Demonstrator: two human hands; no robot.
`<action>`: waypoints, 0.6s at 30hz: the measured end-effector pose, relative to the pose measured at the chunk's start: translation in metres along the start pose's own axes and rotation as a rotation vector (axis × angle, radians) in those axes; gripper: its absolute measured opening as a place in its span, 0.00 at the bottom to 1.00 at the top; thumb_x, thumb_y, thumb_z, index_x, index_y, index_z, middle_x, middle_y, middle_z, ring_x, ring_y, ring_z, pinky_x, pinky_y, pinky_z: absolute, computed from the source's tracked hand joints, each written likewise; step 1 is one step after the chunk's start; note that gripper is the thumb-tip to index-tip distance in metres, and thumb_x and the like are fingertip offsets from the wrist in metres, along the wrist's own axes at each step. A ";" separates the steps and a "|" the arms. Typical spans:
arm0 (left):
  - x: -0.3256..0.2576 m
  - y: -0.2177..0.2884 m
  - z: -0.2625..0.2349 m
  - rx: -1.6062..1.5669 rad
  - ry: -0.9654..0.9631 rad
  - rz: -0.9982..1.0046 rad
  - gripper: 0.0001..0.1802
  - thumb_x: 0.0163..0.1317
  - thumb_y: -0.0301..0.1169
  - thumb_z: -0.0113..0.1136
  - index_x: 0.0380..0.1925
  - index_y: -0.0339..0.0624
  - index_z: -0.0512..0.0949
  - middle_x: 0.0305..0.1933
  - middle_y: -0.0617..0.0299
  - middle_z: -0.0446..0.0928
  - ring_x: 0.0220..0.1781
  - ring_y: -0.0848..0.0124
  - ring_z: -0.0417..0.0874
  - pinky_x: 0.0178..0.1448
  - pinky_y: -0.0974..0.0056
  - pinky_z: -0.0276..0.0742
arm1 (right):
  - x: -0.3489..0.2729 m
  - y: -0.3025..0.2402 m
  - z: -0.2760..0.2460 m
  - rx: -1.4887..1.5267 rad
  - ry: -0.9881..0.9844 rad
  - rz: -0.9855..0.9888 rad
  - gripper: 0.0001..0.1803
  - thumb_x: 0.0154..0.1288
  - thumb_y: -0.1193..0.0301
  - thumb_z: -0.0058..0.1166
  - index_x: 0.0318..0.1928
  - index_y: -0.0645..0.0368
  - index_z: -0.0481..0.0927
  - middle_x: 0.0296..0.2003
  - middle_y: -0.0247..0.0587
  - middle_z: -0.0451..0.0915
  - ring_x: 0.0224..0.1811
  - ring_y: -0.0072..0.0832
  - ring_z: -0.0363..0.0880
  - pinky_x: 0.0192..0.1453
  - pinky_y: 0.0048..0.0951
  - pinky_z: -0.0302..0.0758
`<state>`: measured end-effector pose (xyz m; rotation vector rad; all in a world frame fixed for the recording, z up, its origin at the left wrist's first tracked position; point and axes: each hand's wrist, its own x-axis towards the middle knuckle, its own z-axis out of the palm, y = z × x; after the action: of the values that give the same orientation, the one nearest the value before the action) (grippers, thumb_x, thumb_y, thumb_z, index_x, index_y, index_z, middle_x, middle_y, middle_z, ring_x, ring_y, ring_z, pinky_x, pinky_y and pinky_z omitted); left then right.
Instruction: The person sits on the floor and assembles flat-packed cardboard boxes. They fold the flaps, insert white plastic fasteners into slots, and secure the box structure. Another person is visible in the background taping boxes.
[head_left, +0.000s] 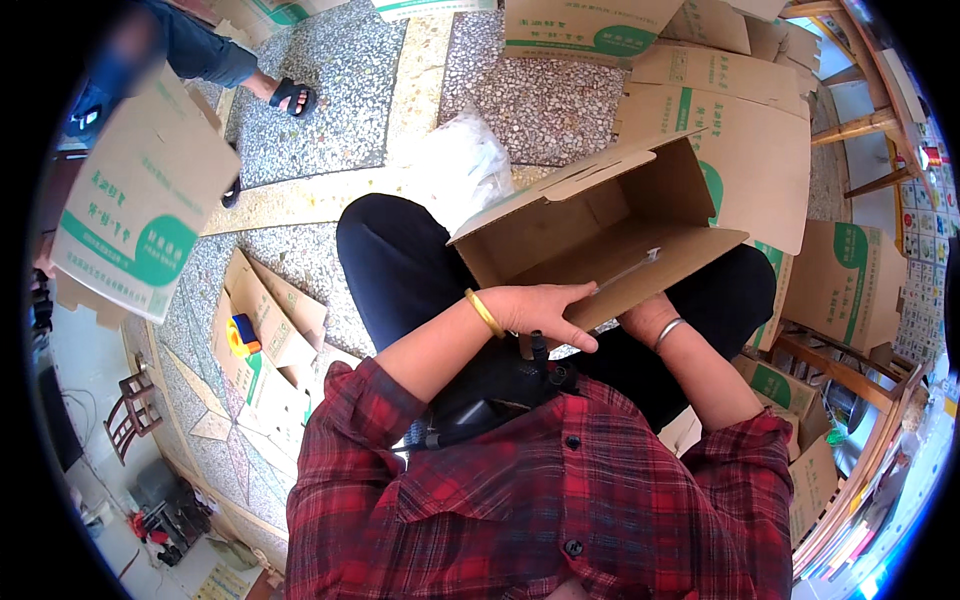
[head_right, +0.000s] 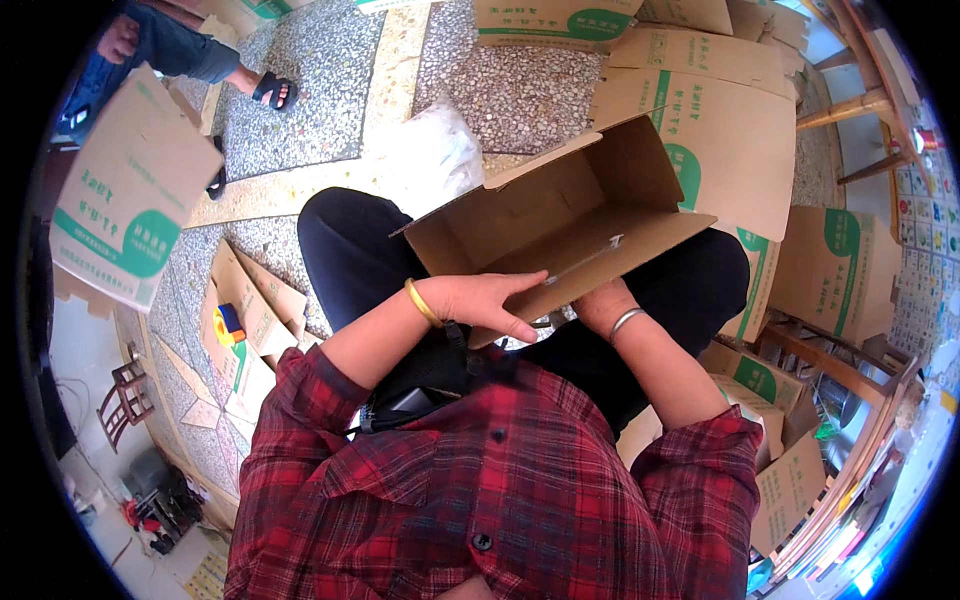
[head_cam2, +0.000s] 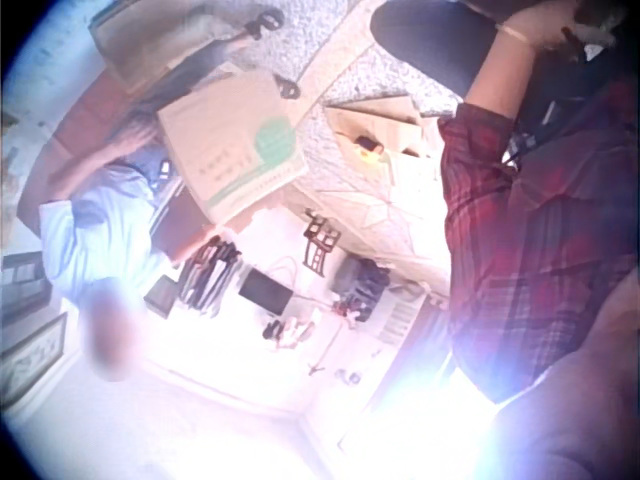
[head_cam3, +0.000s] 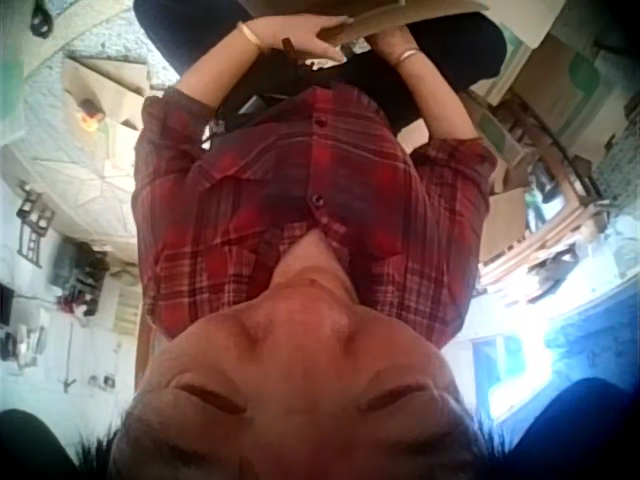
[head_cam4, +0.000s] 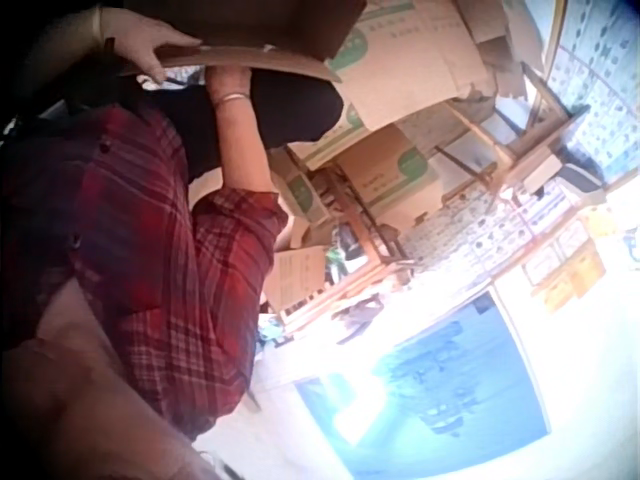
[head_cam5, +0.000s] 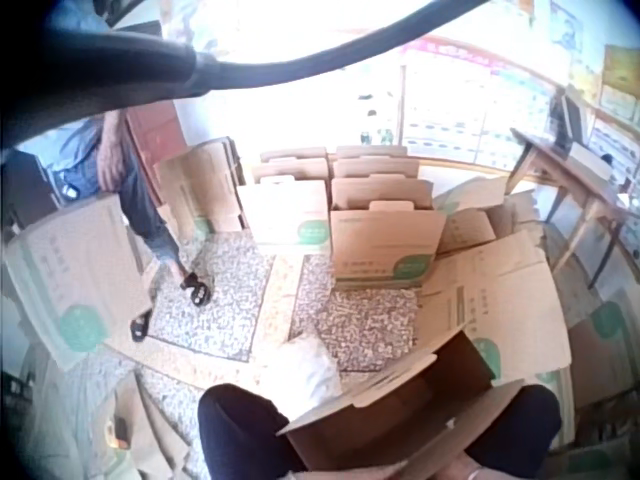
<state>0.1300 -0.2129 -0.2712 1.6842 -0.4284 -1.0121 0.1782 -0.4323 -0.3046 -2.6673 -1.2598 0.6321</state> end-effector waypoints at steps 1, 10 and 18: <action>0.003 -0.003 0.001 -0.014 -0.005 -0.023 0.58 0.47 0.58 0.60 0.64 0.26 0.45 0.67 0.38 0.51 0.68 0.55 0.56 0.68 0.64 0.53 | 0.000 0.001 0.002 0.004 0.001 -0.002 0.12 0.58 0.71 0.45 0.41 0.59 0.78 0.42 0.48 0.77 0.48 0.43 0.74 0.52 0.40 0.69; 0.020 0.019 -0.002 -0.063 -0.144 -0.136 0.54 0.48 0.54 0.58 0.65 0.32 0.44 0.63 0.37 0.57 0.66 0.56 0.60 0.67 0.65 0.55 | -0.005 0.006 0.004 0.103 -0.034 -0.011 0.10 0.57 0.72 0.45 0.36 0.57 0.79 0.37 0.47 0.79 0.42 0.43 0.77 0.45 0.39 0.73; 0.025 -0.006 0.012 0.020 0.058 0.040 0.39 0.49 0.41 0.51 0.61 0.33 0.57 0.55 0.41 0.68 0.56 0.53 0.71 0.61 0.61 0.64 | -0.006 0.004 0.004 0.012 -0.228 0.086 0.11 0.58 0.69 0.44 0.37 0.55 0.79 0.36 0.47 0.79 0.38 0.42 0.79 0.40 0.39 0.75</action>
<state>0.1334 -0.2353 -0.2878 1.7118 -0.4338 -0.9299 0.1758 -0.4392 -0.3073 -2.7129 -1.1912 0.9772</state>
